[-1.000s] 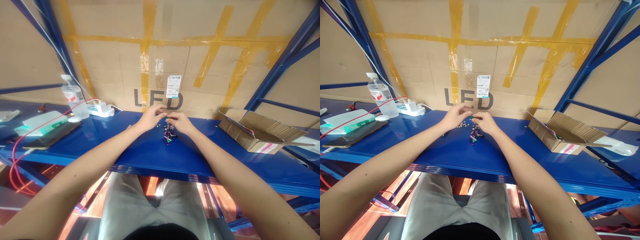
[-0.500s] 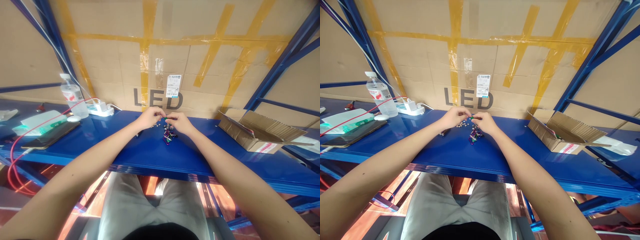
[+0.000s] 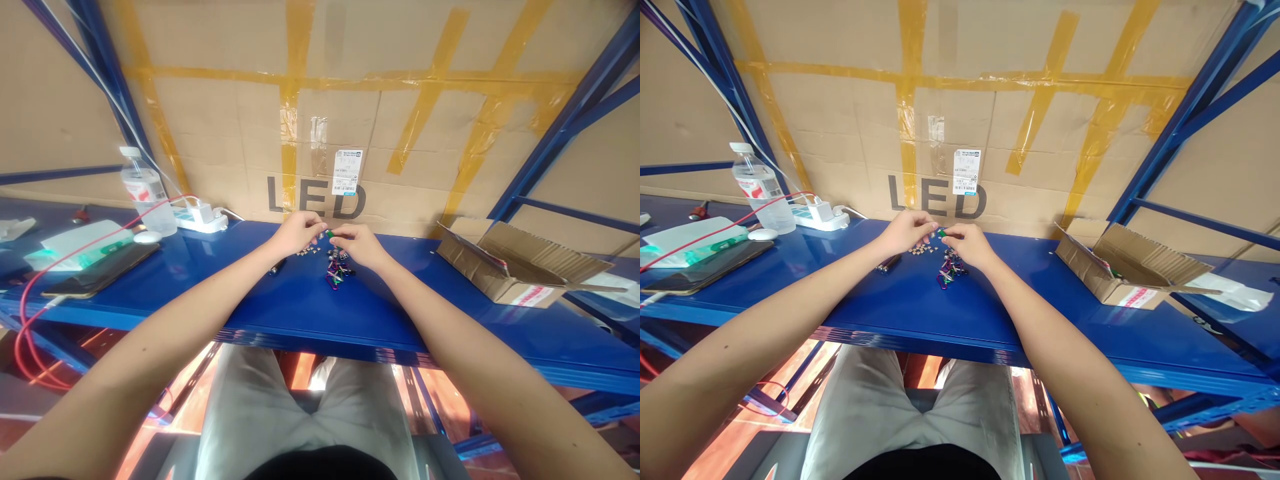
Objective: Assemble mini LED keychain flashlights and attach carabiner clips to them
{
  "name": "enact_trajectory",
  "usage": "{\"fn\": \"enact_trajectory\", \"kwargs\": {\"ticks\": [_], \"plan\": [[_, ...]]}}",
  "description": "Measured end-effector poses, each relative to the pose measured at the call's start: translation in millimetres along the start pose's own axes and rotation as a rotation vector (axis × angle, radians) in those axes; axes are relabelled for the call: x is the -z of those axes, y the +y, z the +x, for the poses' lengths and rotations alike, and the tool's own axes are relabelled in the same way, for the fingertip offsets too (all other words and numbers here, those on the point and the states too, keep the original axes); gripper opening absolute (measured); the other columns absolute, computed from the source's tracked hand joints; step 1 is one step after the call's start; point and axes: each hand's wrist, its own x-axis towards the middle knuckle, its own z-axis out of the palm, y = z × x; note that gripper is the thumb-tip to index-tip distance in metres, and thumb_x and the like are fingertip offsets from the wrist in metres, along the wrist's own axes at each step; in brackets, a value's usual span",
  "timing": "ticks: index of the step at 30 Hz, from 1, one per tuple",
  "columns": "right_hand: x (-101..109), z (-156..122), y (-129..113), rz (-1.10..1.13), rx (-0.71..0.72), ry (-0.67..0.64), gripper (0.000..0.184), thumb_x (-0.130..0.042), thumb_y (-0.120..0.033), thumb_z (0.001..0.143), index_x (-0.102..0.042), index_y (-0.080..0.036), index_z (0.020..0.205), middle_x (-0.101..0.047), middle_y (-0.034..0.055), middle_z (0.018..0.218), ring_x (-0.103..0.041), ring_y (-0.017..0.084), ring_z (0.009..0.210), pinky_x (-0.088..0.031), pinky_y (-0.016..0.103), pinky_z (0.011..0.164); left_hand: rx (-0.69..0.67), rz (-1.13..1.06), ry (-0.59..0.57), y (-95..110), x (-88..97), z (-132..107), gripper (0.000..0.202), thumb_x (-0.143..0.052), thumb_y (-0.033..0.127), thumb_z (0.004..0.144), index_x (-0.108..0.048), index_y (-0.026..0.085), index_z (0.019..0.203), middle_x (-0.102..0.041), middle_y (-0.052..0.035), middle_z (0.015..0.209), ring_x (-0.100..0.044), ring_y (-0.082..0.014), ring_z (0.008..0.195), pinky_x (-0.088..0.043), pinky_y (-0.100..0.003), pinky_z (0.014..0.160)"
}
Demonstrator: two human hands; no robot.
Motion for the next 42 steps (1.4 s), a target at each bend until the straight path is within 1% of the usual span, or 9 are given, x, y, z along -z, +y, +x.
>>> {"fn": "enact_trajectory", "kwargs": {"ticks": [4,8,13,18,22,26,29,33,42], "plan": [[-2.6,-0.3,-2.1,0.009,-0.014,0.001,0.015,-0.07,-0.027,0.076,-0.077,-0.016,0.084,-0.069,0.0051,0.085,-0.061,0.017,0.069,-0.056,0.033,0.063,0.119,-0.073,0.041,-1.9,-4.0,2.6,0.019,-0.06,0.017,0.094,-0.063,0.013,0.076,-0.063,-0.0014,0.061,-0.055,-0.008,0.046,-0.043,-0.023,0.049],[-3.3,1.3,2.7,-0.074,-0.086,0.045,0.014,-0.069,-0.027,0.078,-0.076,-0.016,0.084,-0.07,0.0048,0.08,-0.061,0.017,0.064,-0.056,0.034,0.063,0.119,0.201,0.112,-7.7,11.4,6.2,0.016,-0.065,0.021,0.089,-0.063,0.015,0.075,-0.065,-0.0028,0.064,-0.055,-0.0096,0.05,-0.041,-0.024,0.051],[0.0,3.2,8.5,-0.144,-0.121,0.054,0.012,-0.067,-0.025,0.079,-0.073,-0.016,0.078,-0.069,0.0034,0.076,-0.06,0.016,0.059,-0.054,0.032,0.061,0.095,0.243,-0.53,-6.8,25.3,-0.1,0.018,-0.072,0.031,0.081,-0.07,0.018,0.093,-0.071,-0.0036,0.072,-0.06,-0.0131,0.053,-0.045,-0.026,0.053],[0.7,3.8,10.4,-0.153,-0.118,0.038,0.012,-0.067,-0.024,0.079,-0.075,-0.015,0.082,-0.071,0.0047,0.078,-0.062,0.017,0.063,-0.054,0.031,0.062,0.079,0.342,-0.635,-0.2,2.5,-8.2,0.035,-0.075,0.049,0.077,-0.071,0.018,0.093,-0.076,-0.0057,0.083,-0.065,-0.0149,0.059,-0.047,-0.026,0.054],[0.0,4.0,12.4,-0.152,-0.125,0.02,0.013,-0.067,-0.025,0.079,-0.074,-0.015,0.083,-0.071,0.0042,0.078,-0.062,0.016,0.064,-0.054,0.031,0.063,0.062,0.365,-0.651,0.4,-2.1,-8.1,0.02,-0.072,0.033,0.079,-0.073,0.017,0.092,-0.075,-0.004,0.08,-0.065,-0.0133,0.055,-0.048,-0.025,0.054],[-0.2,3.3,11.2,-0.104,-0.128,0.012,0.013,-0.068,-0.026,0.078,-0.074,-0.016,0.084,-0.07,0.0033,0.077,-0.061,0.016,0.064,-0.054,0.03,0.062,0.14,0.302,-0.54,-4.4,13.3,-3.2,0.021,-0.072,0.021,0.078,-0.074,0.015,0.098,-0.072,-0.0009,0.068,-0.065,-0.0121,0.05,-0.051,-0.024,0.055],[-1.1,1.6,7.2,-0.063,-0.13,0.0,0.013,-0.07,-0.027,0.077,-0.074,-0.016,0.083,-0.071,0.0036,0.079,-0.06,0.016,0.064,-0.053,0.032,0.063,0.155,0.092,-0.32,-6.9,22.0,1.2,0.006,-0.073,0.015,0.079,-0.073,0.012,0.084,-0.072,-0.0048,0.067,-0.068,-0.0144,0.053,-0.055,-0.027,0.057],[-2.9,-0.8,1.5,-0.056,-0.097,-0.023,0.014,-0.07,-0.027,0.077,-0.075,-0.018,0.085,-0.071,0.0027,0.076,-0.06,0.017,0.063,-0.05,0.032,0.063,0.201,-0.26,-0.09,-3.8,17.1,3.6,0.011,-0.08,0.014,0.079,-0.07,0.008,0.079,-0.074,-0.0109,0.07,-0.073,-0.0182,0.064,-0.062,-0.035,0.068],[-2.1,-3.7,-4.3,-0.101,-0.03,-0.062,0.019,-0.066,-0.032,0.078,-0.076,-0.017,0.085,-0.069,0.0021,0.076,-0.057,0.016,0.066,-0.045,0.031,0.065,0.117,-0.145,0.008,-4.5,2.4,4.3,0.01,-0.07,0.016,0.09,-0.07,0.01,0.082,-0.067,-0.0039,0.066,-0.067,-0.0123,0.055,-0.059,-0.029,0.059]]}}
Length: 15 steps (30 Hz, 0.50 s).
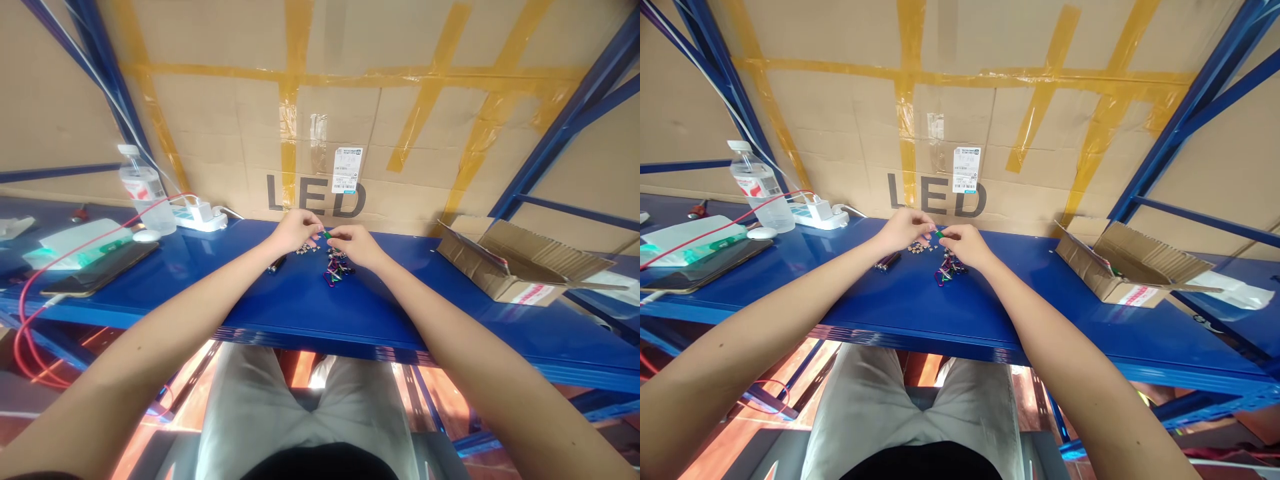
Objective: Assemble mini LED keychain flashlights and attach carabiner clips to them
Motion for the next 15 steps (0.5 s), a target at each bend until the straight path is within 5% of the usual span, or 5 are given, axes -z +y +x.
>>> {"fn": "enact_trajectory", "kwargs": {"ticks": [6,15], "plan": [[0.3,-1.5,-1.4,0.006,0.079,-0.001,0.016,-0.063,-0.03,0.078,-0.074,-0.018,0.079,-0.064,0.0006,0.073,-0.055,0.015,0.063,-0.046,0.031,0.064,-0.03,0.113,-0.088,-0.5,-0.2,-3.0,0.014,-0.064,0.021,0.095,-0.063,0.013,0.083,-0.066,-0.0027,0.063,-0.067,-0.0129,0.052,-0.054,-0.025,0.052],[-7.5,0.2,1.1,0.258,-0.007,0.071,0.013,-0.064,-0.025,0.08,-0.055,-0.021,0.089,-0.066,0.0006,0.076,-0.062,0.015,0.069,-0.05,0.03,0.065,-0.12,0.019,-0.096,-6.1,-1.9,-3.0,0.012,-0.063,0.021,0.095,-0.063,0.012,0.086,-0.067,-0.0025,0.066,-0.068,-0.0117,0.056,-0.053,-0.023,0.055]]}}
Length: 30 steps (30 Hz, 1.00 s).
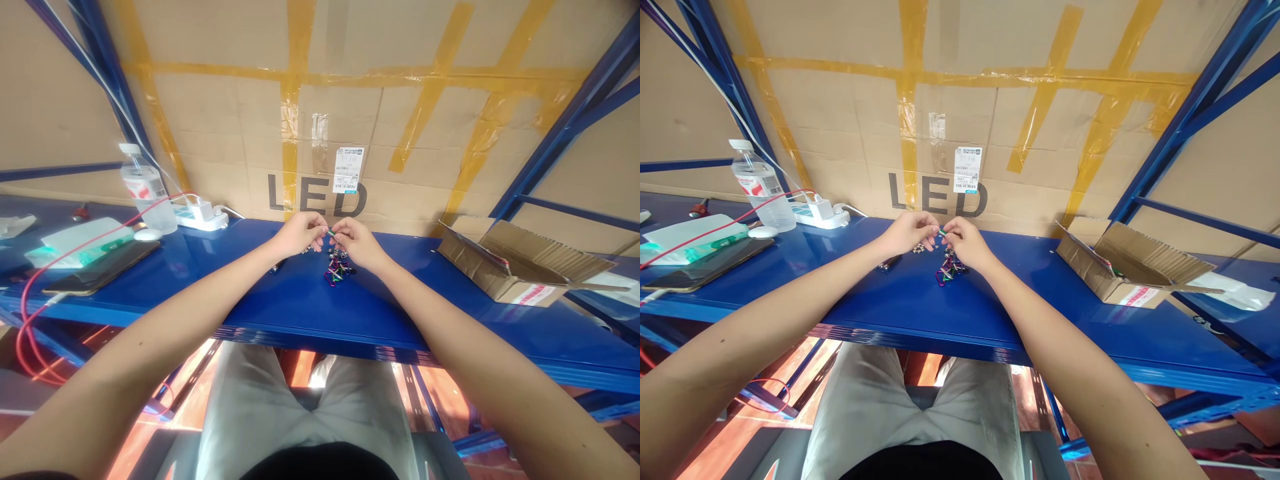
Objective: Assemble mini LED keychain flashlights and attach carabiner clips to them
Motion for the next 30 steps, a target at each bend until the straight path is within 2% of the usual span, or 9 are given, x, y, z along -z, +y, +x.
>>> {"fn": "enact_trajectory", "kwargs": {"ticks": [4,8,13,17,22,26,30], "plan": [[1.8,0.3,-3.3,-0.003,0.067,0.011,0.023,-0.072,-0.029,0.075,-0.054,-0.021,0.087,-0.066,0.0005,0.081,-0.064,0.017,0.078,-0.051,0.032,0.073,-0.058,-0.013,0.019,5.0,-1.2,-1.5,0.011,-0.063,0.02,0.095,-0.064,0.012,0.087,-0.067,-0.002,0.066,-0.067,-0.0109,0.055,-0.052,-0.023,0.056],[4.4,-1.4,-5.3,0.006,0.048,0.012,0.029,-0.078,-0.032,0.069,-0.055,-0.02,0.081,-0.064,-0.0006,0.074,-0.061,0.016,0.071,-0.048,0.031,0.066,-0.099,-0.008,0.03,8.5,-2.6,-2.6,0.009,-0.06,0.016,0.095,-0.063,0.013,0.088,-0.067,-0.0016,0.066,-0.067,-0.011,0.055,-0.051,-0.023,0.057],[9.3,-4.2,-10.5,-0.034,0.025,-0.048,0.026,-0.074,-0.042,0.077,-0.062,-0.018,0.075,-0.062,0.0012,0.063,-0.057,0.015,0.059,-0.047,0.031,0.063,-0.138,0.026,0.022,8.4,-2.6,-3.9,0.008,-0.06,0.016,0.094,-0.064,0.013,0.087,-0.067,-0.0016,0.068,-0.066,-0.0097,0.056,-0.051,-0.023,0.058],[7.4,-3.6,-13.2,-0.093,0.078,-0.098,0.034,-0.066,-0.048,0.085,-0.058,-0.019,0.07,-0.059,0.0011,0.063,-0.054,0.014,0.058,-0.045,0.03,0.061,-0.151,0.016,0.021,8.2,-2.0,-3.6,0.009,-0.061,0.018,0.094,-0.064,0.013,0.087,-0.067,-0.0016,0.068,-0.065,-0.0095,0.056,-0.051,-0.022,0.058],[1.6,-1.8,-8.8,0.001,0.065,-0.046,0.026,-0.066,-0.04,0.084,-0.047,-0.024,0.09,-0.053,-0.005,0.066,-0.047,0.012,0.057,-0.038,0.027,0.056,-0.148,0.032,0.017,9.1,-1.6,-2.9,0.011,-0.058,0.018,0.096,-0.062,0.013,0.086,-0.066,-0.0011,0.066,-0.065,-0.0096,0.054,-0.05,-0.022,0.056],[2.6,-3.6,-7.2,-0.121,0.075,-0.021,0.021,-0.065,-0.033,0.083,-0.047,-0.023,0.087,-0.055,-0.0038,0.068,-0.05,0.014,0.062,-0.04,0.028,0.06,-0.081,0.043,0.013,10.1,-2.2,-3.6,0.011,-0.059,0.019,0.096,-0.061,0.014,0.086,-0.067,-0.001,0.064,-0.065,-0.0102,0.052,-0.05,-0.023,0.054],[4.5,-6.6,-8.0,-0.246,0.166,0.03,0.015,-0.062,-0.03,0.085,-0.049,-0.023,0.083,-0.061,-0.0004,0.072,-0.056,0.017,0.068,-0.043,0.031,0.065,-0.01,0.0,-0.003,12.2,-2.6,-3.6,0.017,-0.061,0.022,0.096,-0.061,0.013,0.082,-0.067,-0.0025,0.062,-0.065,-0.0114,0.05,-0.052,-0.024,0.053]]}}
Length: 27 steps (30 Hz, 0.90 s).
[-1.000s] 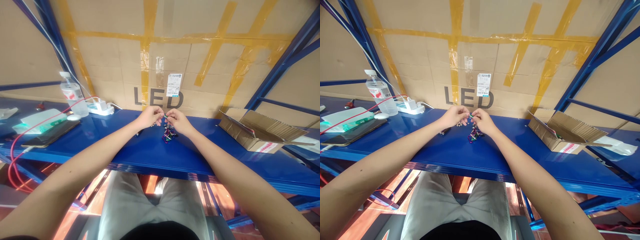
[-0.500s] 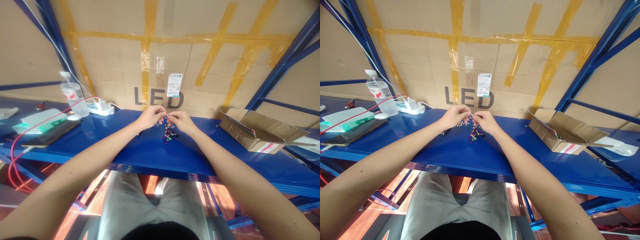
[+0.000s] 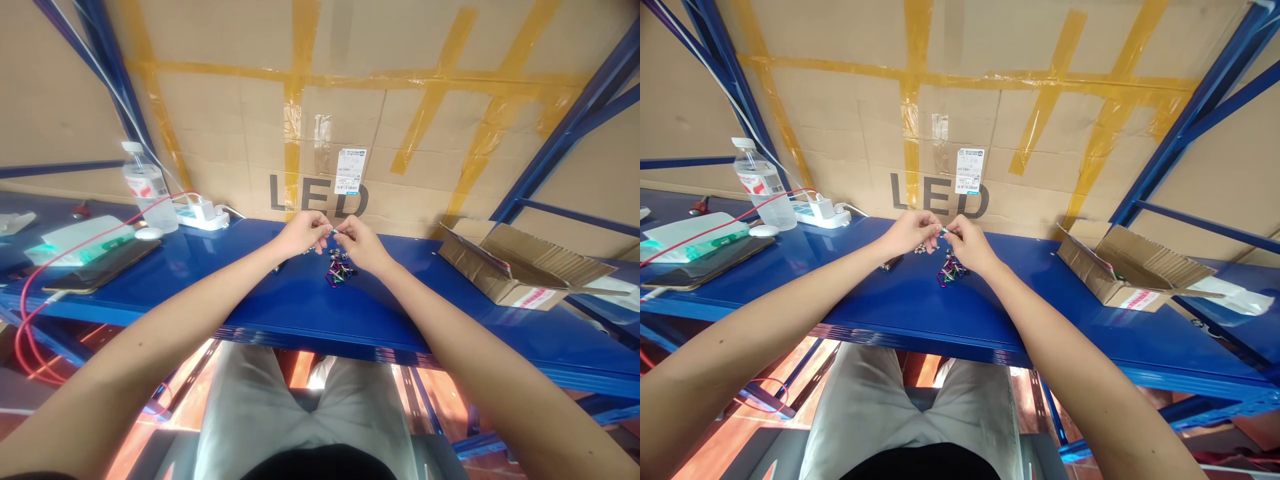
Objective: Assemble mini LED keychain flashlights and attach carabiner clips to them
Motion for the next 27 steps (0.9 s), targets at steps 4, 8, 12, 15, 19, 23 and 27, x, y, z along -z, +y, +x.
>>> {"fn": "enact_trajectory", "kwargs": {"ticks": [4,8,12,15,19,23,27], "plan": [[1.7,-0.1,0.4,-0.039,0.046,0.024,0.015,-0.064,-0.032,0.085,-0.052,-0.023,0.083,-0.062,0.0006,0.071,-0.056,0.017,0.067,-0.043,0.032,0.065,0.017,-0.033,-0.009,0.8,-0.4,0.0,0.019,-0.06,0.021,0.096,-0.06,0.012,0.08,-0.067,-0.0032,0.062,-0.065,-0.0115,0.049,-0.052,-0.024,0.052],[3.3,3.1,0.9,0.151,-0.075,-0.085,0.031,-0.061,-0.048,0.09,-0.051,-0.022,0.078,-0.057,-0.0007,0.062,-0.046,0.013,0.052,-0.037,0.029,0.053,-0.07,0.003,-0.027,-0.4,-3.0,-1.7,0.013,-0.057,0.016,0.097,-0.06,0.013,0.085,-0.067,-0.0019,0.065,-0.065,-0.0101,0.052,-0.049,-0.022,0.052],[3.6,3.9,-2.2,0.364,-0.164,-0.159,0.04,-0.064,-0.058,0.087,-0.05,-0.021,0.08,-0.051,-0.0039,0.059,-0.038,0.009,0.048,-0.031,0.025,0.048,-0.173,0.054,-0.006,-1.9,-3.6,-1.9,0.009,-0.056,0.013,0.096,-0.059,0.014,0.087,-0.066,-0.0001,0.067,-0.063,-0.0083,0.053,-0.048,-0.02,0.053],[3.8,2.2,-5.2,0.448,-0.186,-0.159,0.042,-0.08,-0.047,0.075,-0.049,-0.022,0.089,-0.059,-0.0036,0.07,-0.045,0.009,0.054,-0.036,0.025,0.051,-0.217,0.065,-0.004,-4.4,-0.2,0.0,0.009,-0.055,0.012,0.095,-0.06,0.014,0.088,-0.065,0.0,0.067,-0.063,-0.0085,0.055,-0.049,-0.021,0.055],[7.1,2.7,-3.7,0.357,-0.179,-0.107,0.036,-0.085,-0.035,0.071,-0.055,-0.02,0.084,-0.062,-0.0004,0.074,-0.052,0.011,0.058,-0.043,0.027,0.056,-0.222,0.066,-0.016,-7.5,2.8,1.3,0.01,-0.054,0.01,0.094,-0.059,0.014,0.086,-0.065,-0.0001,0.067,-0.063,-0.0088,0.055,-0.049,-0.021,0.055],[8.8,5.8,0.2,0.259,-0.135,-0.126,0.036,-0.071,-0.048,0.085,-0.059,-0.017,0.071,-0.061,0.0024,0.065,-0.05,0.011,0.055,-0.041,0.028,0.056,-0.217,0.083,-0.011,-6.0,-0.9,-0.3,0.012,-0.053,0.009,0.094,-0.058,0.015,0.085,-0.064,0.0004,0.066,-0.062,-0.0087,0.053,-0.048,-0.021,0.053],[5.3,4.7,-2.6,0.34,-0.147,-0.108,0.036,-0.071,-0.051,0.085,-0.056,-0.019,0.079,-0.056,-0.0015,0.065,-0.047,0.01,0.055,-0.038,0.026,0.054,-0.236,0.109,0.037,-3.7,-2.7,-1.1,0.011,-0.053,0.01,0.094,-0.058,0.015,0.085,-0.064,0.0005,0.066,-0.061,-0.0084,0.052,-0.048,-0.02,0.052]]}}
